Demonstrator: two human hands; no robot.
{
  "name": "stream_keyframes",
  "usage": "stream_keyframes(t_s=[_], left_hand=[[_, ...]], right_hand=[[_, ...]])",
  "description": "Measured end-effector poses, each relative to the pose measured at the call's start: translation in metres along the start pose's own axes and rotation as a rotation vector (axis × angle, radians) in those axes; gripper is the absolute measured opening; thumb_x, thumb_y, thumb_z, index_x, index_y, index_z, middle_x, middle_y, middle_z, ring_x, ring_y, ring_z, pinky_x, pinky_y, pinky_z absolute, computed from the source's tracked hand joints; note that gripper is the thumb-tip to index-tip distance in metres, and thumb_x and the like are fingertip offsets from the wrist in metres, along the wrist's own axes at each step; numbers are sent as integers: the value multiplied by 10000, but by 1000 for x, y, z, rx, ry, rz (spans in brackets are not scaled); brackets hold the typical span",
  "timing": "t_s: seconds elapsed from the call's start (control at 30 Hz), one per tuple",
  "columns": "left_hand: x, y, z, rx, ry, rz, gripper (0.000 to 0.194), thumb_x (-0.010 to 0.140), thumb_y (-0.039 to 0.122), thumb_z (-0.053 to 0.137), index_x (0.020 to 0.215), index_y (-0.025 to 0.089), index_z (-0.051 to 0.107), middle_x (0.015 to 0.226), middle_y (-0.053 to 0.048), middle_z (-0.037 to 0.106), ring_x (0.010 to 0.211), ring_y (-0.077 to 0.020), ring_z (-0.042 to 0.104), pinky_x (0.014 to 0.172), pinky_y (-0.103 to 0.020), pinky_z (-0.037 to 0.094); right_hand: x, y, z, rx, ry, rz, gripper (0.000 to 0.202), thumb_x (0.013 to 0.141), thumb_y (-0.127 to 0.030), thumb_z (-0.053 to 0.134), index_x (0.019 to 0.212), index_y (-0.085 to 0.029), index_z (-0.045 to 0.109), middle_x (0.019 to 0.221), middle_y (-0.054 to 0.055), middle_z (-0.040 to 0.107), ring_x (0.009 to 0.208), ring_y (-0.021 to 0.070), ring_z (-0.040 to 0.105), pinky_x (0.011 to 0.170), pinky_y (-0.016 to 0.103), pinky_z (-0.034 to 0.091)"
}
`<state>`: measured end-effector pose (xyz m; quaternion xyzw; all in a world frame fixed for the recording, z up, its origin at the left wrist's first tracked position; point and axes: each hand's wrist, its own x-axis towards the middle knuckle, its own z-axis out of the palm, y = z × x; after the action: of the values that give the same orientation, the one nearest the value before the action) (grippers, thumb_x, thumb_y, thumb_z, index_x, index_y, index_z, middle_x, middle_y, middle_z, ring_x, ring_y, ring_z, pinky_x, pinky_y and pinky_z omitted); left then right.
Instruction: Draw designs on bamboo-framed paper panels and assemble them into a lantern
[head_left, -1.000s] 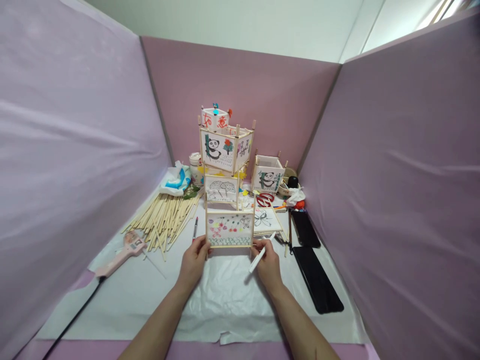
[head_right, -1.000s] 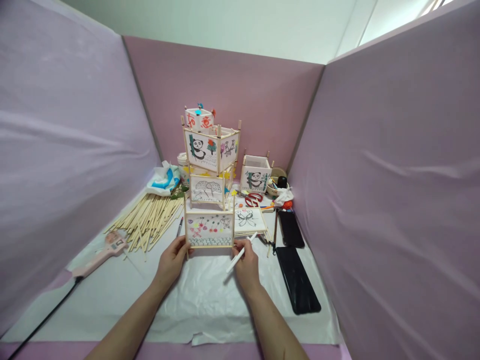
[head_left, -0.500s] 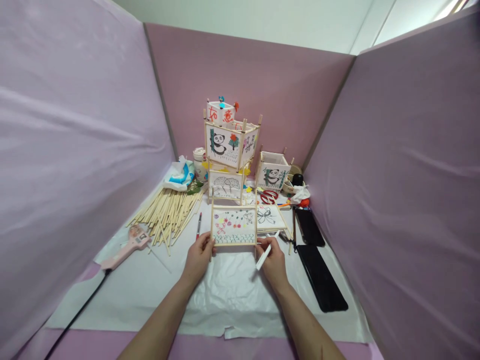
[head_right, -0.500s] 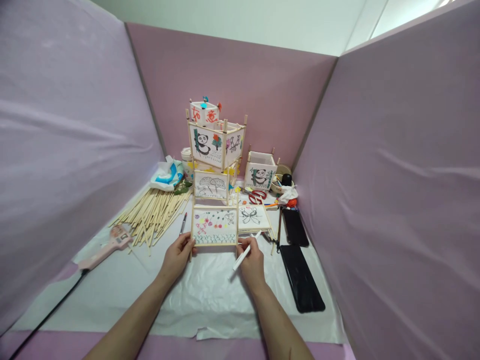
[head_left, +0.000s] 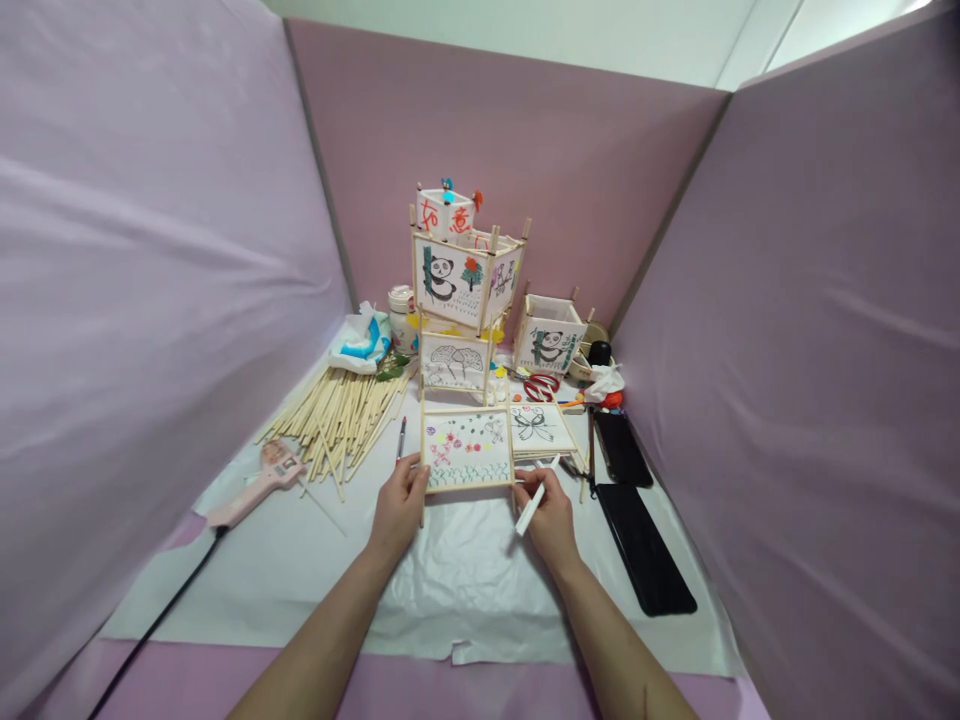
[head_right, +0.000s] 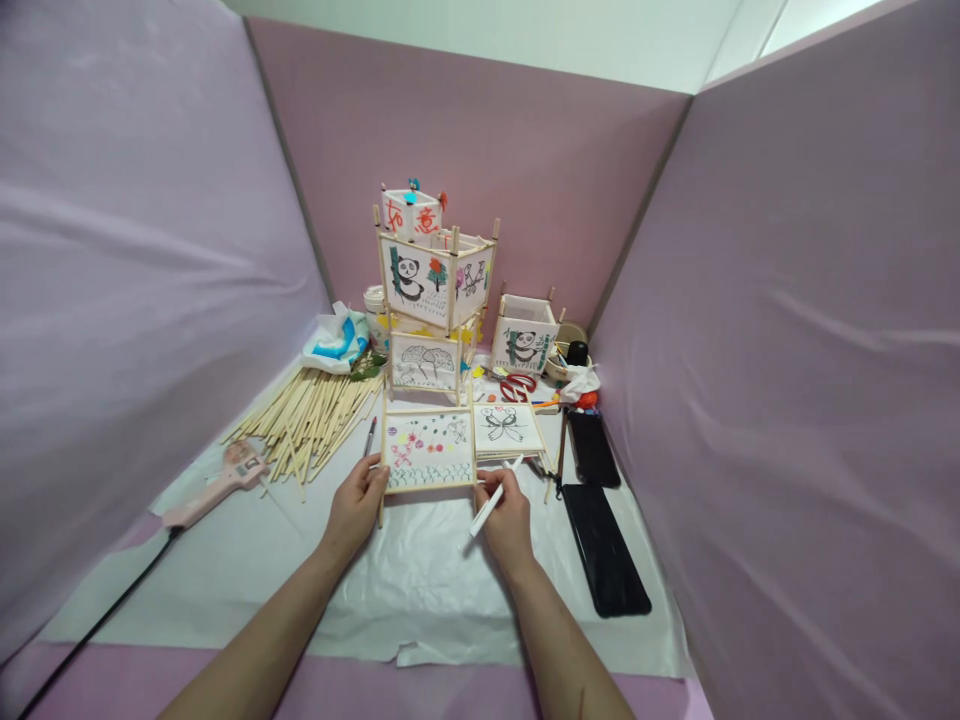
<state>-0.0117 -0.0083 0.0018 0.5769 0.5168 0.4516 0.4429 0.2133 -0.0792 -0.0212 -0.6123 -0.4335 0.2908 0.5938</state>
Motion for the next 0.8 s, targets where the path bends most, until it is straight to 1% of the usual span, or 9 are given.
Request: stream_keyframes(t_s=[0.1, 0.23, 0.3, 0.4, 0.57, 0.67, 0.73, 0.8], left_hand=[[-1, 1, 1, -21, -4, -9, 516, 859, 591, 587, 1175, 183, 604, 923, -73, 745, 739, -225, 690, 603, -293, 536], [-1, 0, 0, -6, 2, -13, 500, 863, 586, 576, 1160, 184, 600, 749, -14, 699, 585, -174, 607, 548, -262, 478], [-1, 0, 0, 31, 12, -1, 485, 866, 584, 569, 1138, 184, 603, 675, 9, 668, 546, -163, 575, 524, -249, 440], [-1, -1, -1, 38, 15, 0, 490, 863, 592, 565, 1130, 183, 600, 654, 10, 670, 569, -175, 591, 526, -249, 442], [-2, 0, 0, 37, 24, -20, 512, 876, 613, 548, 1161, 189, 582, 740, -14, 717, 599, -199, 630, 521, -267, 458], [-2, 0, -1, 47, 33, 16, 485, 900, 601, 528, 1152, 190, 578, 793, -30, 736, 733, -229, 688, 634, -293, 501], [-2, -1, -1, 54, 37, 38, 473, 912, 596, 516, 1151, 192, 574, 831, -38, 744, 828, -245, 703, 713, -310, 509], [-2, -2, -2, 73, 41, 46, 471, 918, 597, 507, 1155, 194, 570, 831, -37, 741, 863, -254, 700, 741, -320, 502]], right_hand=[[0, -1, 0, 23, -11, -2, 222, 813, -368, 707, 863, -241, 532, 1060, 84, 774, 848, 232, 727, 772, 356, 555], [-1, -1, 0, 20, -15, -8, 229, 813, -370, 708, 858, -240, 525, 1054, 84, 774, 801, 219, 713, 744, 345, 545], [-1, -2, 0, 11, -18, -11, 230, 810, -369, 708, 854, -242, 522, 1045, 81, 774, 799, 217, 707, 739, 342, 542], [-1, -2, -1, 13, -31, -17, 219, 810, -358, 704, 849, -243, 523, 1055, 80, 772, 805, 216, 708, 751, 345, 544], [-2, -4, -1, 10, -40, -26, 199, 806, -339, 696, 823, -240, 525, 1049, 77, 772, 799, 211, 704, 742, 345, 540], [-3, -5, -1, -8, -37, -24, 193, 797, -341, 699, 815, -237, 538, 1008, 74, 775, 816, 216, 701, 733, 339, 534], [-3, -4, -1, -4, -41, -13, 193, 793, -347, 701, 826, -236, 546, 1018, 74, 774, 818, 215, 700, 723, 333, 534], [-4, -3, -1, 4, -41, -6, 199, 791, -355, 703, 834, -236, 549, 1051, 78, 771, 801, 210, 698, 705, 329, 534]])
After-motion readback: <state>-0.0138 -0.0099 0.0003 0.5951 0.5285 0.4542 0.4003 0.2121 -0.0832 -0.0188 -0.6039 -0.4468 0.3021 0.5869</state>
